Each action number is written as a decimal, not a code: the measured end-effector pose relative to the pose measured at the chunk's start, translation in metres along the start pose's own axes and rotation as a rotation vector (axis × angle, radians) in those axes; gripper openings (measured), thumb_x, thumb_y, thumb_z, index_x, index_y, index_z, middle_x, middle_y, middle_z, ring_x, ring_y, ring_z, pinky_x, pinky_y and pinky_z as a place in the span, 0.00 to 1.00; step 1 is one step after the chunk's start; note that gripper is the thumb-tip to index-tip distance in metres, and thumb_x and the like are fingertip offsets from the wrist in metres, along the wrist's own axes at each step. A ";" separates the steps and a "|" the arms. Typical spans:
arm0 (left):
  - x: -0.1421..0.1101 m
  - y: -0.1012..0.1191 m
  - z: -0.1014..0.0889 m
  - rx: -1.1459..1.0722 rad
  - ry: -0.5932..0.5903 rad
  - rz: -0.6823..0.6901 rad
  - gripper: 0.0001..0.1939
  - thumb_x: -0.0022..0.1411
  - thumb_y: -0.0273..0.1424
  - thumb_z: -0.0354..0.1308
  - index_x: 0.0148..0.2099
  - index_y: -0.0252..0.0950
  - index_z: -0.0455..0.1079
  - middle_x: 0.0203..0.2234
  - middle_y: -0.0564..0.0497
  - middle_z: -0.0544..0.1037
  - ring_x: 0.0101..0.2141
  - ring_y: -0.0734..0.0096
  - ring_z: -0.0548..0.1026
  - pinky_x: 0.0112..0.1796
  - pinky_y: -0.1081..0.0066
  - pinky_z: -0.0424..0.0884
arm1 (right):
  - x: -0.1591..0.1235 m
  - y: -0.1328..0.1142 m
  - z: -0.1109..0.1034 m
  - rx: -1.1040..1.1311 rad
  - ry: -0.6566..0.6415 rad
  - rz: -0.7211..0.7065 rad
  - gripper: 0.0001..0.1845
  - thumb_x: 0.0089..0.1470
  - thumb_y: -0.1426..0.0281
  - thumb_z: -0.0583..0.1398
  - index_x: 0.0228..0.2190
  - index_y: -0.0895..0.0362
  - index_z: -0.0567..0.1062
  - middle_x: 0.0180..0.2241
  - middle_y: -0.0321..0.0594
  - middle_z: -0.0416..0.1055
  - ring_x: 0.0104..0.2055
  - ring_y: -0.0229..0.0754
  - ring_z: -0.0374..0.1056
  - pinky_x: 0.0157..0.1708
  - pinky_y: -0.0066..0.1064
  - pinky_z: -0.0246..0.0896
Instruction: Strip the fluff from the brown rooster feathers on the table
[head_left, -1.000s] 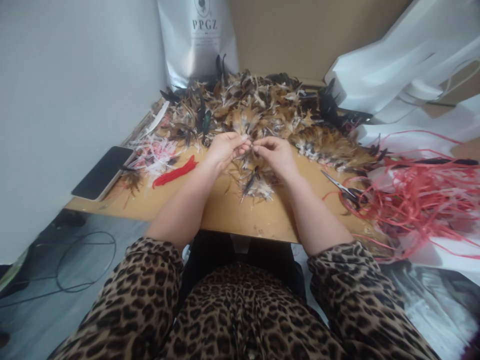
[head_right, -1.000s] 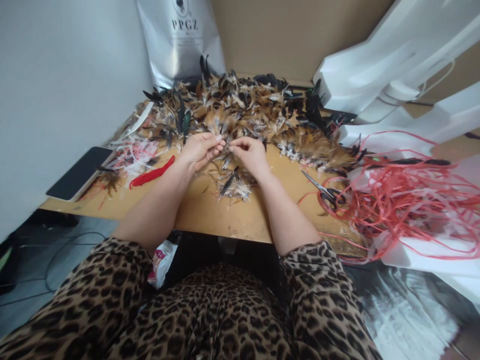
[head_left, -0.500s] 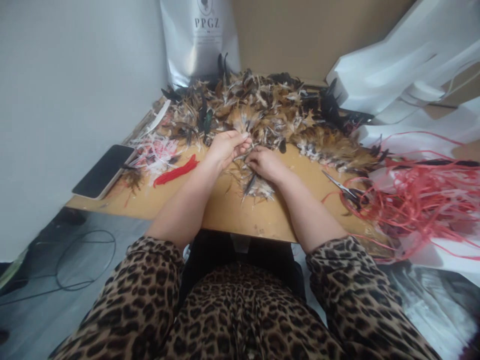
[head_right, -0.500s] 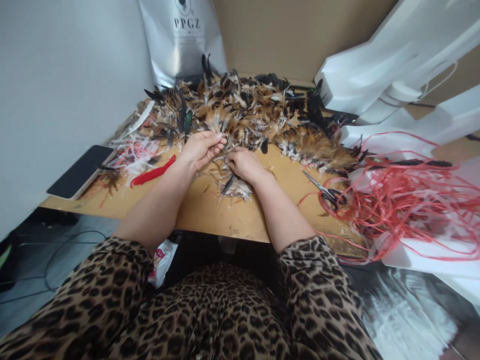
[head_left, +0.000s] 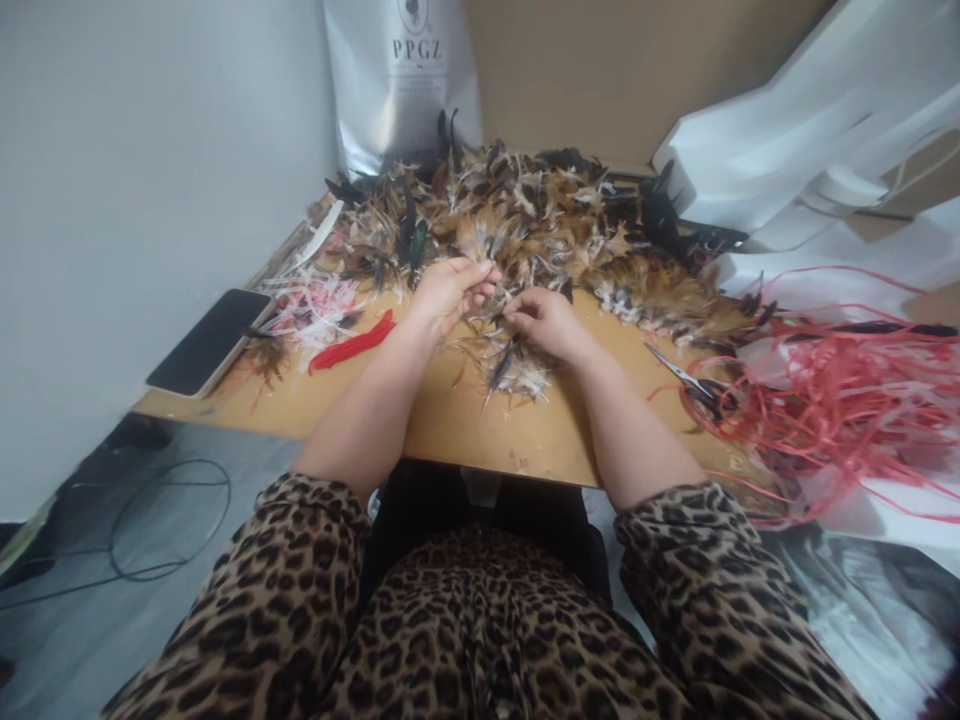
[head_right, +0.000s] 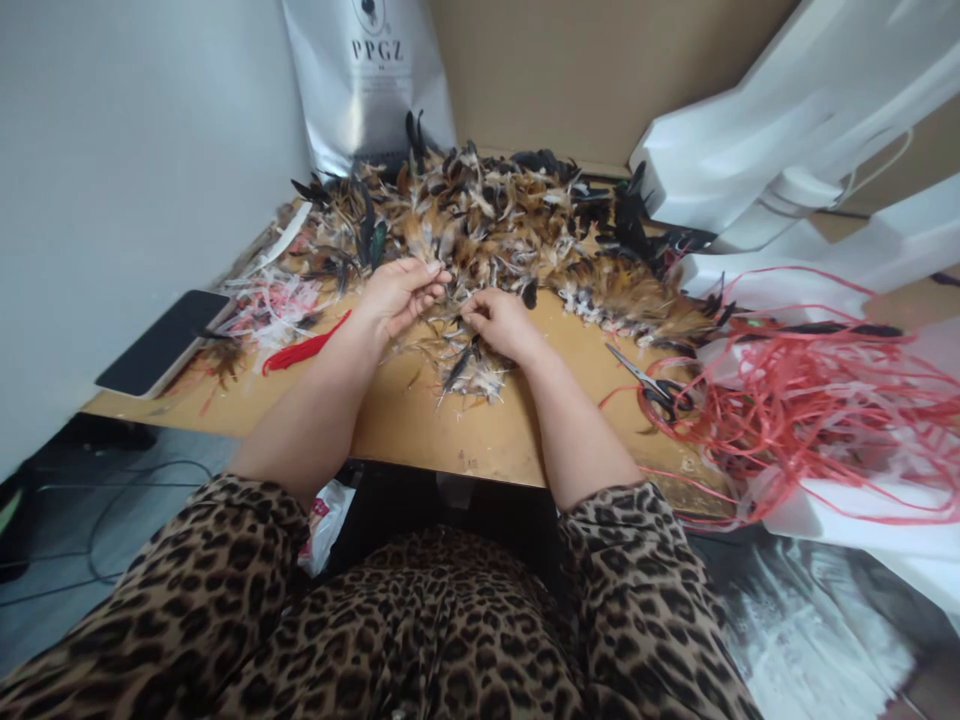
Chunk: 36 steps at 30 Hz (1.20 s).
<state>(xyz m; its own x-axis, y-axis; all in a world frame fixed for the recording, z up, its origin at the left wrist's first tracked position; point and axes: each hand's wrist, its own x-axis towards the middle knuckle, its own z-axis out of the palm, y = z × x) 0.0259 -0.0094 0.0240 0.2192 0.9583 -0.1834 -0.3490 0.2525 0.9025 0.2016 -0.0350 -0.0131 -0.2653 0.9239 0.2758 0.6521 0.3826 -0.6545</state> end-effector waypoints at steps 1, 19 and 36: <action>0.000 0.000 0.000 0.000 0.005 0.006 0.08 0.54 0.28 0.65 0.29 0.30 0.69 0.24 0.52 0.78 0.19 0.87 0.71 0.21 0.86 0.65 | 0.001 0.000 0.004 -0.068 0.012 -0.029 0.11 0.49 0.70 0.58 0.34 0.60 0.77 0.35 0.43 0.73 0.38 0.43 0.67 0.43 0.35 0.60; 0.001 0.002 -0.004 0.017 0.009 0.038 0.08 0.55 0.28 0.65 0.31 0.30 0.69 0.28 0.50 0.80 0.21 0.86 0.72 0.23 0.85 0.65 | 0.004 -0.008 -0.003 0.710 0.184 0.296 0.13 0.41 0.63 0.67 0.26 0.59 0.73 0.21 0.32 0.67 0.21 0.31 0.56 0.23 0.25 0.51; 0.001 -0.019 0.002 -0.028 -0.268 -0.217 0.03 0.58 0.20 0.59 0.32 0.26 0.72 0.29 0.43 0.80 0.23 0.81 0.76 0.23 0.83 0.68 | 0.011 -0.017 -0.002 1.081 0.363 0.378 0.19 0.43 0.59 0.68 0.26 0.55 0.66 0.19 0.27 0.59 0.19 0.28 0.55 0.16 0.22 0.48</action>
<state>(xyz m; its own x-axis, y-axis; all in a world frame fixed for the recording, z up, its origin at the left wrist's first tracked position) 0.0342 -0.0138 0.0076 0.5215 0.8136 -0.2572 -0.2923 0.4535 0.8419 0.1889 -0.0314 0.0024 0.1434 0.9896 0.0072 -0.3341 0.0553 -0.9409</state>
